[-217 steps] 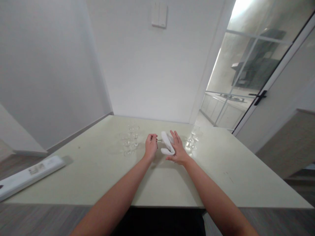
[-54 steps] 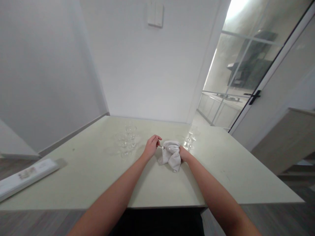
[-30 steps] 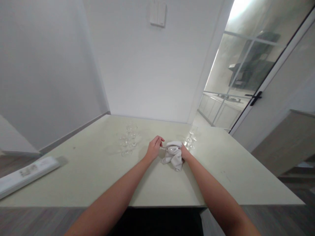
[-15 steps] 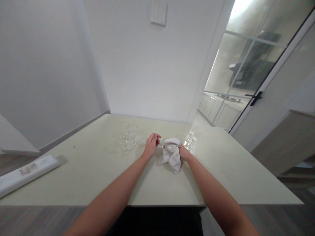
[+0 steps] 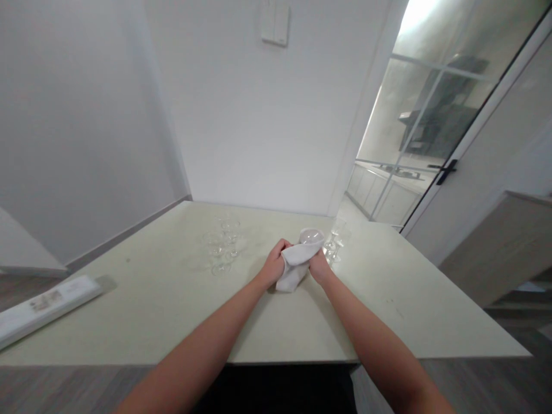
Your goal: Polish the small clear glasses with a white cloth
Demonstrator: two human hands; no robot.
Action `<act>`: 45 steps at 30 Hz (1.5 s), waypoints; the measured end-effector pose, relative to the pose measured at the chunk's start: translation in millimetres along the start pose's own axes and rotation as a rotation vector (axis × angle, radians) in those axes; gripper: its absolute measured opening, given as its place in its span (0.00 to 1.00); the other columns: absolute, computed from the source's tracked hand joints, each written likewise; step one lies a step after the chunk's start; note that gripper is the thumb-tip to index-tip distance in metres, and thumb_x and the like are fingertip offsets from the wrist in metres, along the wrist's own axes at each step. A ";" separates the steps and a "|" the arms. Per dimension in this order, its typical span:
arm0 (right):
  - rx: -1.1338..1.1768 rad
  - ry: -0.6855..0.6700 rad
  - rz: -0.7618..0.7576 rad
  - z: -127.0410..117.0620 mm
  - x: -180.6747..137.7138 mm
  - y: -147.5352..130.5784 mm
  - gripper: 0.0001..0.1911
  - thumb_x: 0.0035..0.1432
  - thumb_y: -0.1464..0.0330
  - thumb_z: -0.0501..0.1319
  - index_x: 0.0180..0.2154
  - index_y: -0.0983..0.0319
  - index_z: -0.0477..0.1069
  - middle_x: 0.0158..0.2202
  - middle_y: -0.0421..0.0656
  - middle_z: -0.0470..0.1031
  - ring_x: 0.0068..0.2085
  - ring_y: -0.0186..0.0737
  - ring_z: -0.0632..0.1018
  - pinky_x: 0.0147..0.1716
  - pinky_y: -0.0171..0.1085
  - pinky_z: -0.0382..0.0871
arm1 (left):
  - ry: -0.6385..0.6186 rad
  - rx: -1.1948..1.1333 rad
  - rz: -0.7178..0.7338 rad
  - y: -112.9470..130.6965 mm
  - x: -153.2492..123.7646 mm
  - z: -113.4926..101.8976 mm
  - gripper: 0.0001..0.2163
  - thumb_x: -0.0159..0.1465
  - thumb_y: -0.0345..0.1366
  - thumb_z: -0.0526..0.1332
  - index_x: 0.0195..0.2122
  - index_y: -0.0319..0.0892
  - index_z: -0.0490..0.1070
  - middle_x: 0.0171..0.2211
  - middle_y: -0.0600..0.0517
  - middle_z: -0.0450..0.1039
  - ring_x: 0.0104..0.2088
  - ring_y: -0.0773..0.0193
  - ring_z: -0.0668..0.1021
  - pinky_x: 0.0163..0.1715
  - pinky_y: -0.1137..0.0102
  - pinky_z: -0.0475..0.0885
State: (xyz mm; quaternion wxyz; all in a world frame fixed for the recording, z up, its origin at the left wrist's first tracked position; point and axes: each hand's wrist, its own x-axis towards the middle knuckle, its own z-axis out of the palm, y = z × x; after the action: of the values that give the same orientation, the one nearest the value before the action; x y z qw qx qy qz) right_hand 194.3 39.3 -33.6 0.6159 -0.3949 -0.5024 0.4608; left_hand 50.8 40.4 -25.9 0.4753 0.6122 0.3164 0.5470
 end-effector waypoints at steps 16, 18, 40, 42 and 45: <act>-0.285 -0.419 -0.011 1.7 -10.9 -4.3 0.18 0.46 0.71 0.59 0.42 0.59 0.74 0.37 0.40 0.79 0.40 0.43 0.76 0.47 0.42 0.70 | -0.077 -0.263 0.021 16.8 7.5 -14.1 0.24 0.54 0.45 0.67 0.50 0.40 0.66 0.45 0.42 0.75 0.45 0.57 0.77 0.44 0.63 0.70; -0.256 -0.454 0.028 3.2 -12.5 -4.5 0.19 0.48 0.70 0.59 0.45 0.58 0.73 0.38 0.41 0.79 0.40 0.43 0.77 0.46 0.42 0.71 | -0.090 -0.270 0.023 17.0 8.2 -14.1 0.24 0.54 0.45 0.67 0.49 0.40 0.67 0.47 0.42 0.74 0.46 0.56 0.76 0.46 0.63 0.69; -0.310 -0.389 -0.112 6.1 -11.3 -6.2 0.19 0.48 0.73 0.59 0.45 0.60 0.74 0.43 0.43 0.79 0.45 0.44 0.77 0.52 0.45 0.68 | -0.051 -0.170 0.023 14.2 6.6 -9.6 0.29 0.49 0.40 0.71 0.52 0.42 0.67 0.48 0.44 0.71 0.48 0.58 0.74 0.44 0.66 0.69; -0.321 -0.372 -0.129 8.3 -10.2 -6.6 0.19 0.48 0.72 0.58 0.44 0.61 0.74 0.43 0.44 0.80 0.46 0.44 0.77 0.53 0.45 0.67 | 0.019 -0.087 0.020 13.8 7.6 -8.1 0.29 0.49 0.40 0.72 0.52 0.42 0.68 0.45 0.46 0.71 0.43 0.61 0.75 0.40 0.69 0.70; -0.293 -0.346 -0.123 10.7 -9.4 -7.4 0.19 0.47 0.72 0.57 0.43 0.62 0.75 0.43 0.44 0.80 0.47 0.44 0.77 0.53 0.44 0.68 | 0.079 -0.088 0.046 16.4 9.2 -8.4 0.26 0.52 0.43 0.70 0.51 0.42 0.68 0.43 0.47 0.72 0.40 0.63 0.75 0.39 0.69 0.71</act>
State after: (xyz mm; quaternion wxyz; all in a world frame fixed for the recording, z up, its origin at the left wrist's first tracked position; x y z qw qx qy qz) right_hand 184.4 28.5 -26.9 0.4839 -0.3638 -0.6850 0.4054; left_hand 42.3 45.0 -7.7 0.4761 0.5759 0.2962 0.5950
